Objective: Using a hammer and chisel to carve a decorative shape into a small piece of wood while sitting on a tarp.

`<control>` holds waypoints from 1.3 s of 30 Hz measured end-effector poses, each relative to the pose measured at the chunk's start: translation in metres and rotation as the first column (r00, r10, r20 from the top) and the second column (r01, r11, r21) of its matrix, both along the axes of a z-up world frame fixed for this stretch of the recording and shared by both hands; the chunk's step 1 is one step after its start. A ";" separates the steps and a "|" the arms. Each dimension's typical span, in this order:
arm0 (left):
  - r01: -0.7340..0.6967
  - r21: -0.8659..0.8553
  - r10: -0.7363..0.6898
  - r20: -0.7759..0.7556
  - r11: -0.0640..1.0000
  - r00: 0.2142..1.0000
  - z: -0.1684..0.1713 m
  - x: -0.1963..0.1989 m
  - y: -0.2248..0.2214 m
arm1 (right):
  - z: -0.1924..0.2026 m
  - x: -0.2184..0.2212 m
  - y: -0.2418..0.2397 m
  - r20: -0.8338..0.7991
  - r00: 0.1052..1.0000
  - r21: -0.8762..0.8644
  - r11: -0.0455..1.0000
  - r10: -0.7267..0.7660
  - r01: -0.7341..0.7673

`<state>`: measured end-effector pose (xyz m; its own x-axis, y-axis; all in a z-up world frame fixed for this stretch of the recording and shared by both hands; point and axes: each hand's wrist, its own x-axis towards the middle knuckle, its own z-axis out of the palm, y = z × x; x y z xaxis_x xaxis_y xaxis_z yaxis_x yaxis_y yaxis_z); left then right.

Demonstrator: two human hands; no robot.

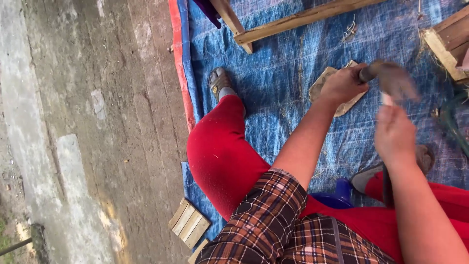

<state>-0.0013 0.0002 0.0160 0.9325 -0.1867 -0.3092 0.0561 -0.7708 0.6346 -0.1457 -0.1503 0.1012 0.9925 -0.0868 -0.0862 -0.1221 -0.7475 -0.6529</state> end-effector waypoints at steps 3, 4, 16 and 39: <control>-0.059 -0.092 0.061 0.009 0.994 0.998 -0.004 -0.009 0.005 | 0.015 -0.012 0.009 0.074 0.993 0.175 0.981 -0.095 0.080; -0.054 -0.093 0.056 0.010 0.994 0.998 -0.014 0.002 0.006 | 0.022 -0.004 0.012 0.075 0.992 0.175 0.981 -0.100 0.085; -0.853 -0.226 0.742 -0.421 0.470 0.521 -0.041 -0.016 0.129 | -0.167 -0.006 -0.052 -0.315 0.777 0.292 0.723 -0.545 0.626; -0.428 0.024 0.418 -0.272 0.903 0.867 -0.137 -0.048 0.086 | -0.179 0.097 0.024 -0.405 0.903 0.039 0.985 -0.139 0.169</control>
